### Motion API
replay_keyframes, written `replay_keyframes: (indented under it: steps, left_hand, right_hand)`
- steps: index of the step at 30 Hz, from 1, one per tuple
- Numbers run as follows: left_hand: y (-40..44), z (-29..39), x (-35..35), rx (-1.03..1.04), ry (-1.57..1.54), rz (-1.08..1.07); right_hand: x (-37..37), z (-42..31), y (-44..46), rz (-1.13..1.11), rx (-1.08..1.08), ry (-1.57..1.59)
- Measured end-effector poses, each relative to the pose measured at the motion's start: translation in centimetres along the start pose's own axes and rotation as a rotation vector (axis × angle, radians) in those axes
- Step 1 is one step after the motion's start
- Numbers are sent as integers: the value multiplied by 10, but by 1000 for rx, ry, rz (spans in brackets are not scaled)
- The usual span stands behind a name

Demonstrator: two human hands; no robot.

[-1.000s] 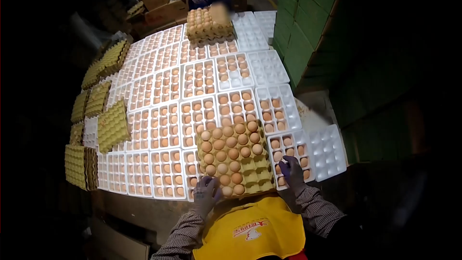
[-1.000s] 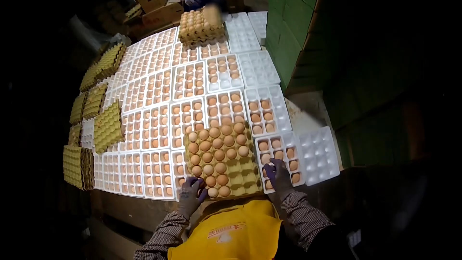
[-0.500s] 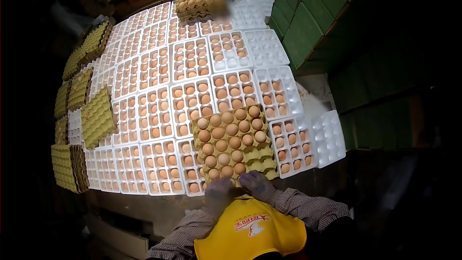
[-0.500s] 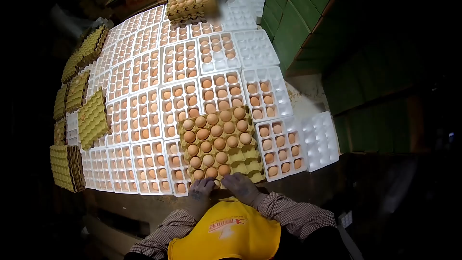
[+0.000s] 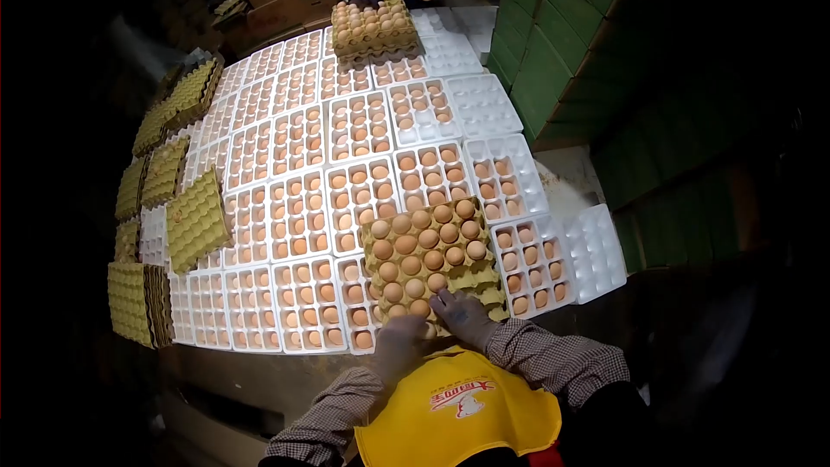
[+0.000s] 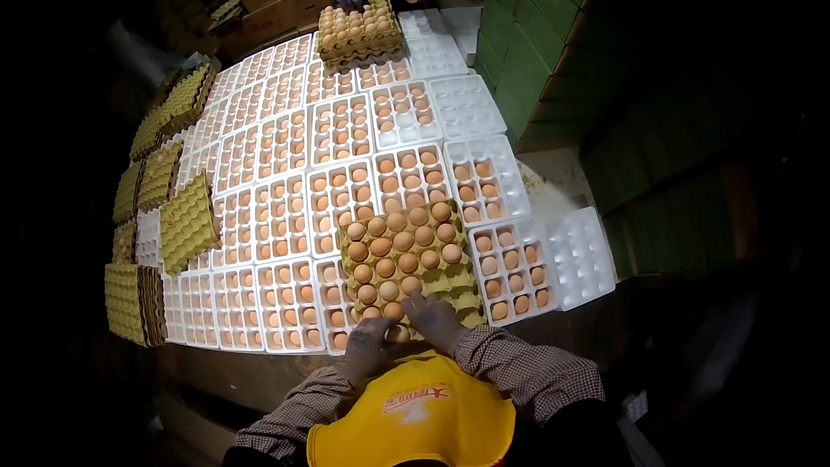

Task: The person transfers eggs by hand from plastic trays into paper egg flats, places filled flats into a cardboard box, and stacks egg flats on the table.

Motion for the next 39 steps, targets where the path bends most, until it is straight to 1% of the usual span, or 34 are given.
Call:
replay_keyframes:
  steps: [2,3,4,6,7,8,9,10,12,13,14,15,16,17,18,20,22,23,24,25,26,27,28,29,31,34,35,36,38,39]
  left_hand:
    - [2,-8,-15,-199,-794,39]
    - [3,-23,-27,-233,-1123,48]
    - [1,-33,-32,-268,-1497,80]
    - [15,-34,-43,-401,-1761,72]
    - [30,-42,-33,-390,-1228,181]
    - [44,-62,-18,-91,-291,65]
    - [41,-35,-10,-38,104,87]
    - [41,-3,2,25,498,112]
    - [45,-10,45,-51,748,234]
    - [47,-20,54,-95,840,209]
    - [44,-10,38,-112,673,117]
    - [38,10,9,-120,505,15]
    - [43,18,-11,-115,335,-90]
    - [49,8,-16,-68,273,-10]
    - [52,-3,-19,-31,204,63]
    - [68,-6,-25,-69,327,204]
    - [88,-18,-16,-330,459,0]
    - [91,-12,-12,-288,538,11]
    - [97,-11,-9,-274,593,17]
    - [100,-12,-6,-271,646,25]
    - [102,-8,-2,-279,697,35]
    - [101,16,-14,-241,628,32]
    - [103,5,-12,-285,633,8]
    - [102,-6,-16,-310,564,15]
    - [104,4,-19,-324,449,19]
    - [132,57,-37,-248,275,36]
    - [154,83,-38,-230,158,30]
    - [178,104,-36,-208,43,22]
    - [228,96,-15,-99,36,21]
    - [257,105,-13,-46,107,9]
  right_hand:
    - [-3,15,0,96,-108,50]
    - [-5,25,-3,171,-168,239]
    - [-2,36,-4,58,-116,424]
    - [-21,36,-8,192,97,627]
    - [-32,37,1,218,131,489]
    - [-41,34,10,244,174,356]
    - [-43,26,12,267,224,226]
    - [-35,19,17,222,200,90]
    - [-4,18,40,138,141,-198]
    - [21,21,50,115,162,-423]
    - [7,16,53,30,163,-268]
    - [-24,10,51,-53,175,-113]
    - [-44,17,46,-124,197,35]
    - [-34,31,34,85,246,341]
    - [-42,32,17,316,260,438]
    - [-36,42,-21,586,412,802]
    - [-24,64,-66,654,694,1358]
    - [13,102,-90,798,604,1090]
    - [-26,113,-104,930,795,1516]
    - [-33,142,-118,1047,754,1543]
    - [-9,200,-141,937,790,1206]
    - [-37,210,-140,851,779,820]
    - [-69,225,-131,756,742,445]
    - [-80,246,-116,640,647,333]
    - [-90,277,-89,432,462,122]
    - [-88,320,-56,9,195,34]
    - [-94,325,-53,-36,104,7]
    - [-98,334,-48,14,94,87]
    - [-106,351,-33,114,73,237]
    - [-133,347,-25,173,109,272]
Point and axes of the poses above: each hand's wrist, its own y-axis towards the middle knuckle, its own x-axis out of the palm, z = x × y, the point moved 2 cm from there along y, towards the middle knuckle, and after that the axes turned 7 degrees about -z, right-handed, at the moved point
